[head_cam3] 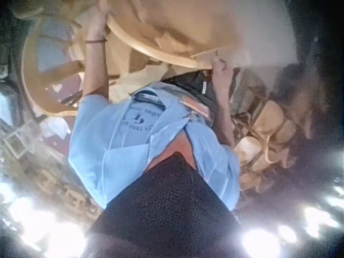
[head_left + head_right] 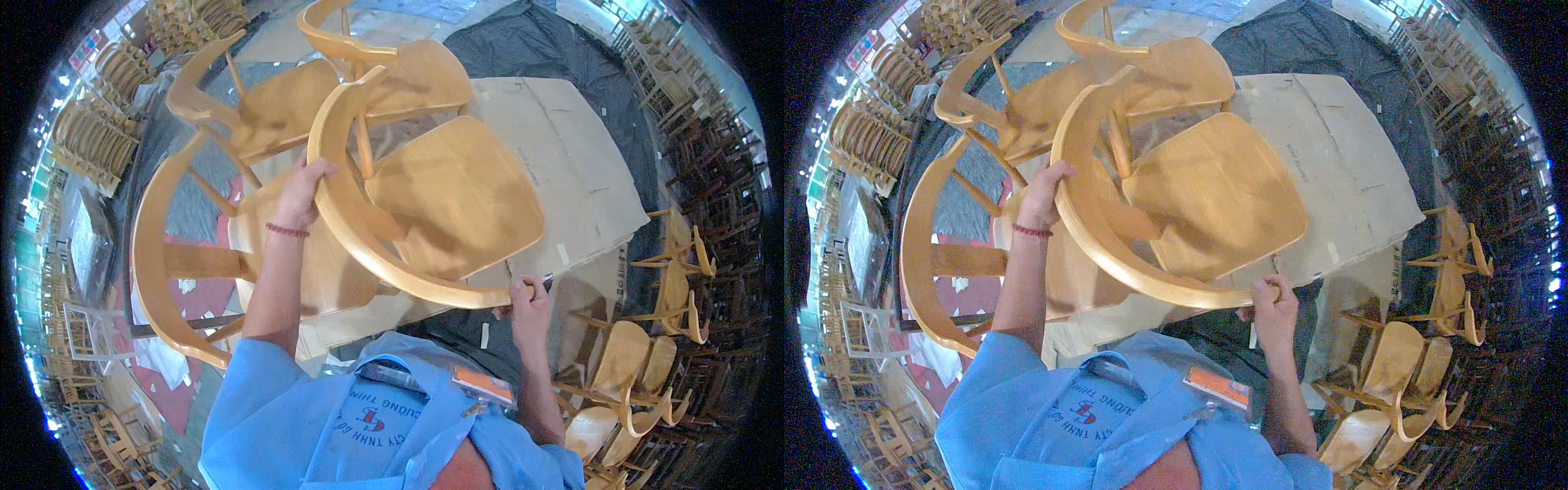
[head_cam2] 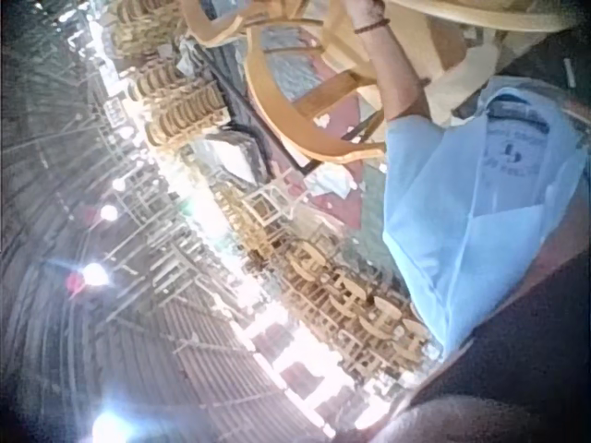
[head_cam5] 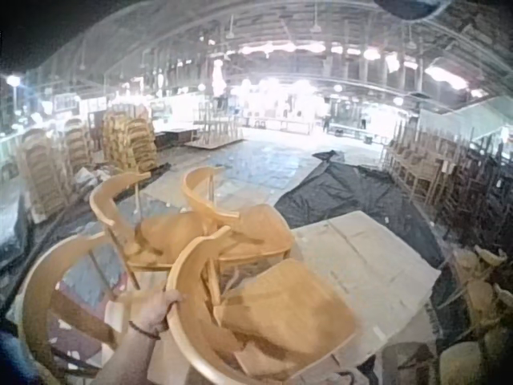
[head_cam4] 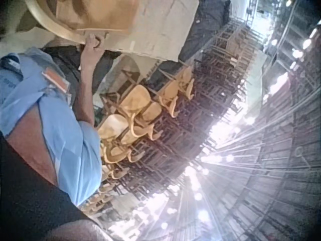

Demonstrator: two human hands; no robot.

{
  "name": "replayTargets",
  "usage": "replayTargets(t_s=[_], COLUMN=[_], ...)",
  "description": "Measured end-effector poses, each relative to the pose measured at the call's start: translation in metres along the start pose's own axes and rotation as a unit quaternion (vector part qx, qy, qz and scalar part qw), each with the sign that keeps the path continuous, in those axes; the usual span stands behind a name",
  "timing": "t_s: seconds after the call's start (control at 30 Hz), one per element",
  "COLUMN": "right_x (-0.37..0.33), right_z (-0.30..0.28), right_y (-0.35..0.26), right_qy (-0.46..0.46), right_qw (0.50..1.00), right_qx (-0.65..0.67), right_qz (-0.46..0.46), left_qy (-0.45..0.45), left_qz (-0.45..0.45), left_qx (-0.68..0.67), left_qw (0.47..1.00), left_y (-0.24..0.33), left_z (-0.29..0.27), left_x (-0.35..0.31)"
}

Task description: The person stacks wooden chairs onto a pallet, uses a hand truck to move the stack across the workshop, and then uses a mallet to assemble a single chair by tapping its legs into place.

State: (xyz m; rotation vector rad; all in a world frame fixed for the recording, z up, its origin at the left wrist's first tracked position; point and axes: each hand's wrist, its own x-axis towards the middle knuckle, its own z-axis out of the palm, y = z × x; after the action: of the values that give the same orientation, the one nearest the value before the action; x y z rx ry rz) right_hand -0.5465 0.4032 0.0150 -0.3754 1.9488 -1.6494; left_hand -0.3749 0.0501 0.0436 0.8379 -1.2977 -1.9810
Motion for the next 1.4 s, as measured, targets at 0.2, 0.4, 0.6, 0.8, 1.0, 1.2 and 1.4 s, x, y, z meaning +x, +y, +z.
replayTargets(t_s=[0.2,0.4,0.6,0.8,1.0,1.2,1.4], right_x=[0.003,-0.004,0.019,-0.005,-0.145,-0.221,-0.209], right_z=[0.030,0.022,-0.001,-0.192,-0.434,-0.624,-0.708], right_y=[0.003,0.002,0.028,0.149,0.341,0.339,0.325], right_qy=[-0.079,-0.120,-0.256,-0.115,0.455,0.699,0.658], right_qw=[0.997,0.991,0.965,0.979,0.794,0.550,0.624], right_qx=[0.018,0.047,-0.018,-0.120,0.121,0.430,0.411], right_qz=[0.009,0.021,-0.060,0.122,0.385,0.153,0.096], left_qy=[-0.015,-0.007,0.013,0.141,0.031,-0.250,-0.260], left_qz=[-0.044,0.000,-0.101,0.174,0.395,0.235,0.055], left_qx=[0.011,0.073,0.053,0.687,0.682,0.687,0.719], left_qw=[0.999,0.997,0.993,0.692,0.614,0.641,0.642], left_y=[0.019,0.007,0.014,0.033,-0.029,-0.150,-0.218], left_z=[-0.026,-0.032,-0.027,0.020,0.255,0.456,0.489], left_x=[0.041,0.049,0.041,0.010,-0.006,-0.017,-0.025])
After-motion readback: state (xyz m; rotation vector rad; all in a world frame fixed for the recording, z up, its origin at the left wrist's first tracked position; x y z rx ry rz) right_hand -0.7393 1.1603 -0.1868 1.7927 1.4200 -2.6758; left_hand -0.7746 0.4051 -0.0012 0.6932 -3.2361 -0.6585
